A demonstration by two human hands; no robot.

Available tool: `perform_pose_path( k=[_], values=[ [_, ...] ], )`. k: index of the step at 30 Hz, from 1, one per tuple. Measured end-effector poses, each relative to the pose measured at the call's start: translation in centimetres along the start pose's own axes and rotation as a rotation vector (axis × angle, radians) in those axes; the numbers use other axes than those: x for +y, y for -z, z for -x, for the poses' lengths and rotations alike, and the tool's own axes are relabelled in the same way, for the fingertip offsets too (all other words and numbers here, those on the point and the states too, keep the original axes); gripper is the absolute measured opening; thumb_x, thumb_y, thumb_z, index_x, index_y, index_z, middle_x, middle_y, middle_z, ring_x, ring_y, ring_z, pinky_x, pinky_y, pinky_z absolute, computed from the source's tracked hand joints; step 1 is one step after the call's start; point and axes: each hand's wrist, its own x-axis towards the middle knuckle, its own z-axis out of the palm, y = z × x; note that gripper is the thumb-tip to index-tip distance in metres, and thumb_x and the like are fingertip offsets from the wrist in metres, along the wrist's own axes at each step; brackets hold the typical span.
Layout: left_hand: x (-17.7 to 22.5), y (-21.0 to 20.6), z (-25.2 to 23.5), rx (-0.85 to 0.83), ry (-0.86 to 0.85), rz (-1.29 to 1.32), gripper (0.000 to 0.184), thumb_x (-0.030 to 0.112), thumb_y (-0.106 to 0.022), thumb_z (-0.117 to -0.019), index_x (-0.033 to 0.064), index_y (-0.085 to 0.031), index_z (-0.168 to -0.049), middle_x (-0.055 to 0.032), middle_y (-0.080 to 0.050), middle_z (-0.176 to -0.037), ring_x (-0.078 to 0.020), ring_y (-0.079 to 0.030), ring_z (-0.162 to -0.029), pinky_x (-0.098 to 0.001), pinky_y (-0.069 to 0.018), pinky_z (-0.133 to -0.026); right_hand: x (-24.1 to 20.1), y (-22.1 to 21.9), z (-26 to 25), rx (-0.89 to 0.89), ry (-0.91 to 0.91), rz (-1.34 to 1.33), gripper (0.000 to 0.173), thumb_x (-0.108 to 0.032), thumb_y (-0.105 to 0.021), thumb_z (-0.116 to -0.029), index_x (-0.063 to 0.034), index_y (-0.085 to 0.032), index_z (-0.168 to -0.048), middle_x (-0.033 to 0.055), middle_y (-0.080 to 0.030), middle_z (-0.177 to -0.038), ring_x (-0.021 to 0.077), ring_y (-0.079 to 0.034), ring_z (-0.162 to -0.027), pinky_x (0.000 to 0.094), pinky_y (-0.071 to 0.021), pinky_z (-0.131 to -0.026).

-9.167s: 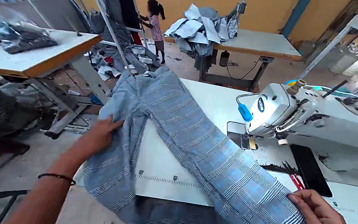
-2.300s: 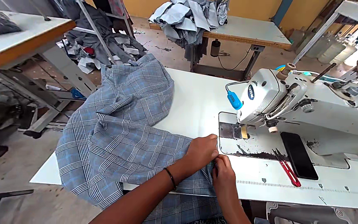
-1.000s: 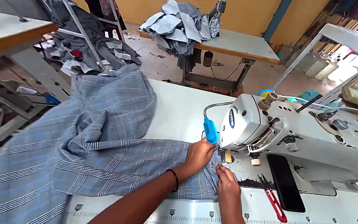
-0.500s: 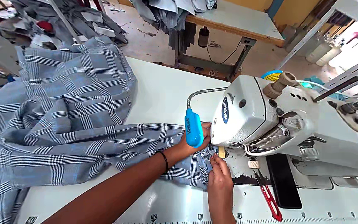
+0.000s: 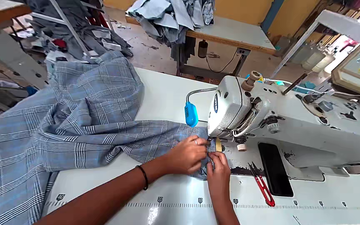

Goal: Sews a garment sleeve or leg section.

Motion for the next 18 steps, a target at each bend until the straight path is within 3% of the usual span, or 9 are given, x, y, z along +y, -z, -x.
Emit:
perform_pose_path(
  k=[2, 3, 4, 6, 7, 9, 12, 15, 18],
  values=[
    [0.8, 0.7, 0.6, -0.075, -0.070, -0.041, 0.041, 0.045, -0.052, -0.0969, 0.0102, -0.073, -0.090, -0.0047, -0.073, -0.097, -0.0246, -0.065, -0.119, -0.0492, -0.0403, -0.112, 0.2, 0.5, 0.1, 0.020, -0.058, -0.074, 0.019, 0.006, -0.064, -0.0849, 0.0054, -0.077, -0.099, 0.0205, -0.068, -0.099, 0.0248, -0.069, -0.085, 0.0332, -0.0583, -0.075],
    [1.1, 1.2, 0.7, -0.109, -0.069, -0.065, 0.049, 0.055, -0.053, -0.0968, 0.0103, -0.072, -0.090, -0.0042, -0.072, -0.090, -0.0235, -0.068, -0.109, -0.0525, -0.0386, -0.113, 0.3, 0.8, 0.2, 0.023, -0.096, -0.100, 0.019, 0.004, -0.065, -0.0856, 0.0048, -0.077, -0.100, 0.0194, -0.067, -0.098, 0.0215, -0.067, -0.081, 0.0308, -0.0580, -0.073],
    [1.5, 1.8, 0.7, -0.139, -0.063, -0.081, 0.048, 0.055, -0.056, -0.0961, 0.0097, -0.071, -0.087, -0.0040, -0.069, -0.081, -0.0225, -0.070, -0.096, -0.0538, -0.0396, -0.111, 0.3, 1.1, 0.2, 0.031, -0.127, -0.122, 0.018, 0.003, -0.065, -0.0852, 0.0054, -0.076, -0.099, 0.0182, -0.066, -0.096, 0.0184, -0.065, -0.076, 0.0290, -0.0563, -0.069],
    [2.8, 2.7, 0.7, -0.127, -0.062, -0.063, 0.035, 0.034, -0.060, -0.0977, 0.0084, -0.068, -0.076, -0.0050, -0.066, -0.069, -0.0216, -0.069, -0.074, -0.0481, -0.0489, -0.094, -0.2, 1.8, 0.6, 0.038, -0.168, -0.178, 0.015, 0.002, -0.064, -0.0840, 0.0071, -0.073, -0.096, 0.0147, -0.064, -0.089, 0.0123, -0.060, -0.068, 0.0247, -0.0520, -0.063],
    [3.8, 2.9, 0.8, -0.090, -0.061, 0.009, 0.033, 0.027, -0.060, -0.0986, 0.0073, -0.067, -0.074, -0.0061, -0.065, -0.067, -0.0217, -0.068, -0.070, -0.0446, -0.0505, -0.086, -0.6, 2.5, 0.8, 0.013, -0.195, -0.218, 0.014, 0.001, -0.063, -0.0855, 0.0079, -0.071, -0.095, 0.0132, -0.065, -0.086, 0.0102, -0.059, -0.067, 0.0236, -0.0510, -0.063],
    [5.9, 2.5, 1.0, -0.004, -0.062, 0.208, 0.033, 0.019, -0.057, -0.1011, 0.0027, -0.063, -0.073, -0.0109, -0.062, -0.069, -0.0257, -0.064, -0.068, -0.0436, -0.0493, -0.079, -1.6, 4.4, 1.1, -0.085, -0.289, -0.309, 0.014, -0.005, -0.061, -0.0930, 0.0065, -0.067, -0.098, 0.0075, -0.065, -0.082, 0.0052, -0.059, -0.066, 0.0210, -0.0496, -0.063],
    [8.0, 1.0, 1.0, 0.105, -0.055, 0.204, 0.033, 0.017, -0.053, -0.1038, 0.0022, -0.063, -0.075, -0.0120, -0.062, -0.071, -0.0270, -0.063, -0.068, -0.0408, -0.0503, -0.074, -2.3, 6.7, 1.0, -0.108, -0.344, -0.319, 0.021, -0.015, -0.058, -0.1006, 0.0031, -0.066, -0.095, 0.0045, -0.065, -0.080, 0.0037, -0.058, -0.062, 0.0202, -0.0480, -0.057],
    [9.0, -0.3, 0.3, 0.177, -0.054, 0.090, 0.030, 0.015, -0.054, -0.1022, 0.0031, -0.065, -0.078, -0.0106, -0.064, -0.072, -0.0251, -0.064, -0.066, -0.0379, -0.0514, -0.069, -2.4, 7.3, 0.3, -0.148, -0.294, -0.197, 0.019, -0.015, -0.063, -0.0975, 0.0021, -0.072, -0.097, 0.0092, -0.067, -0.090, 0.0098, -0.062, -0.075, 0.0249, -0.0515, -0.068],
    [9.4, -0.8, -0.1, 0.207, -0.097, 0.015, 0.020, 0.006, -0.056, -0.0951, 0.0029, -0.067, -0.078, -0.0105, -0.065, -0.072, -0.0240, -0.063, -0.065, -0.0357, -0.0500, -0.068, -3.0, 7.2, -1.0, -0.328, -0.359, -0.075, 0.024, -0.012, -0.071, -0.0940, 0.0073, -0.070, -0.108, 0.0184, -0.068, -0.103, 0.0214, -0.065, -0.088, 0.0363, -0.0530, -0.081]
  ],
)
